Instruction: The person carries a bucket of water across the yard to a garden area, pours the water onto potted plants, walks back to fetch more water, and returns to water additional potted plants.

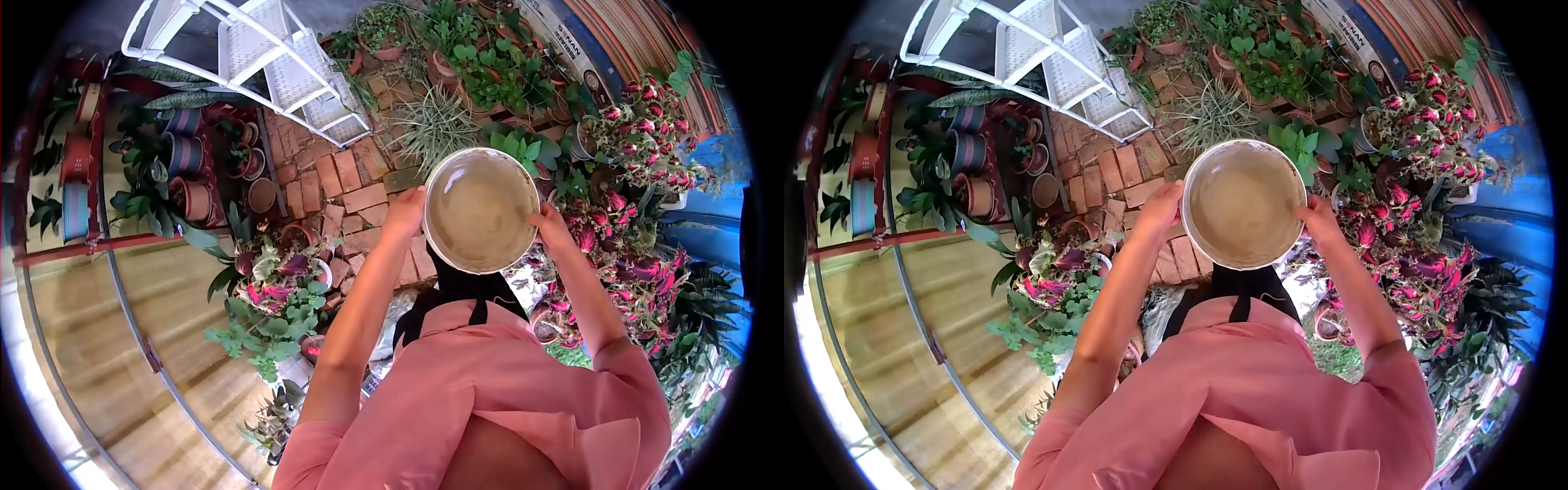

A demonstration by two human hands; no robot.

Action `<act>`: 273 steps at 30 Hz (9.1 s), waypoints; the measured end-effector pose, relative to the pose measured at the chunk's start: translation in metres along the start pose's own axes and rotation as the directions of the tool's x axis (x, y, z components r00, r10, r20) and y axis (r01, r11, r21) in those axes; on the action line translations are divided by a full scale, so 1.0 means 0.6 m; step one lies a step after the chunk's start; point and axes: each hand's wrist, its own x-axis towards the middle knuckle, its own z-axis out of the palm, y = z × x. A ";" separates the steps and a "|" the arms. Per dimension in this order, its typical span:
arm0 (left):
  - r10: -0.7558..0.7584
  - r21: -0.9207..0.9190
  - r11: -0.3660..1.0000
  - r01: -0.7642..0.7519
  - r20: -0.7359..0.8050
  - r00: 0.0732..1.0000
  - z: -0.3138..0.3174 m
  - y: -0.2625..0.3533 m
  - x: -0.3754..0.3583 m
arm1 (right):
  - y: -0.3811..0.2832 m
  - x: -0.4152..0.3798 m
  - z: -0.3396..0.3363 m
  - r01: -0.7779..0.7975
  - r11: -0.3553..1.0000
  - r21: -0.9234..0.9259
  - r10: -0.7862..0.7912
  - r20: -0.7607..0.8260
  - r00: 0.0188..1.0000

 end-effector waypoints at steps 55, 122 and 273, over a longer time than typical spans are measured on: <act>-0.319 -0.020 0.948 0.318 -0.101 0.942 -0.256 0.372 1.346 | -0.290 1.264 0.463 -0.165 0.983 0.083 0.176 -0.149 0.973; -0.506 -0.722 0.684 0.101 -0.370 0.780 -0.315 0.359 1.344 | -0.503 1.407 0.724 0.057 0.747 -0.663 -0.003 0.082 0.997; -0.146 0.600 0.796 0.086 0.051 0.988 0.223 0.317 1.063 | -0.064 0.894 0.255 -0.135 0.472 0.871 0.603 -0.207 0.770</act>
